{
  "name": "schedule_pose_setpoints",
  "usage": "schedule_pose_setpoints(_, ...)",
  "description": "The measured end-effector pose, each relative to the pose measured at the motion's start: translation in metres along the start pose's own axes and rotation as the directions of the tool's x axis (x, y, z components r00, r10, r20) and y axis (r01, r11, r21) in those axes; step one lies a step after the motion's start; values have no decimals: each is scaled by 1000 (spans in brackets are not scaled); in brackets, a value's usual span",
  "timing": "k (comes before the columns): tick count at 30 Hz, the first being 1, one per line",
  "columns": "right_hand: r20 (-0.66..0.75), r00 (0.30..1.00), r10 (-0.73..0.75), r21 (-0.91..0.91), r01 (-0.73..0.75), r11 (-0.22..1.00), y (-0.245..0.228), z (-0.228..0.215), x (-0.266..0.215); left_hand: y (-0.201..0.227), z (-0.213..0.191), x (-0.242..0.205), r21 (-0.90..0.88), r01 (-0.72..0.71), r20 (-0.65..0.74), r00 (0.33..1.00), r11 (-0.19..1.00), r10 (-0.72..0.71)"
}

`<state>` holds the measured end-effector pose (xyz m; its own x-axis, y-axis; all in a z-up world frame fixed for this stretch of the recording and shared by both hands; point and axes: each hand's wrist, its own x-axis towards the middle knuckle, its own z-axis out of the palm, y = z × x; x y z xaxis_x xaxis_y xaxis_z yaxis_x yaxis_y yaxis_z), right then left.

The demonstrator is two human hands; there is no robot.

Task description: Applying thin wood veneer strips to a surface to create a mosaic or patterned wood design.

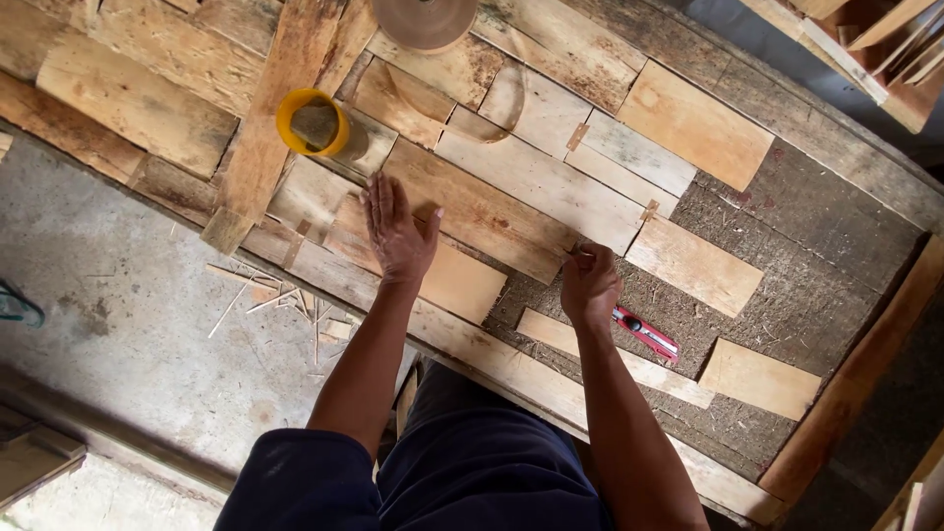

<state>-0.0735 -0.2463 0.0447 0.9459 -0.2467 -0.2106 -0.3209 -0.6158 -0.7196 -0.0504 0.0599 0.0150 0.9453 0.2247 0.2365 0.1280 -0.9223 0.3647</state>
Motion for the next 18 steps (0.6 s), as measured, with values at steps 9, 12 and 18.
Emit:
schedule_pose_setpoints(9, -35, 991, 128, 243, -116, 963, 28, 30, 8, -4, 6, 2, 3, 39, 74, 996, 999, -40)
schedule_pose_setpoints(12, 3, 982, 189, 307, -180, 934, 29, 32, 9, -3, 5, 4, 34, 45, 104, 993, 998, -48)
schedule_pose_setpoints(18, -46, 974, 220, 261, -201, 944, 13, 30, 5, -3, 5, 4, 16, 50, 92, 994, 999, -51)
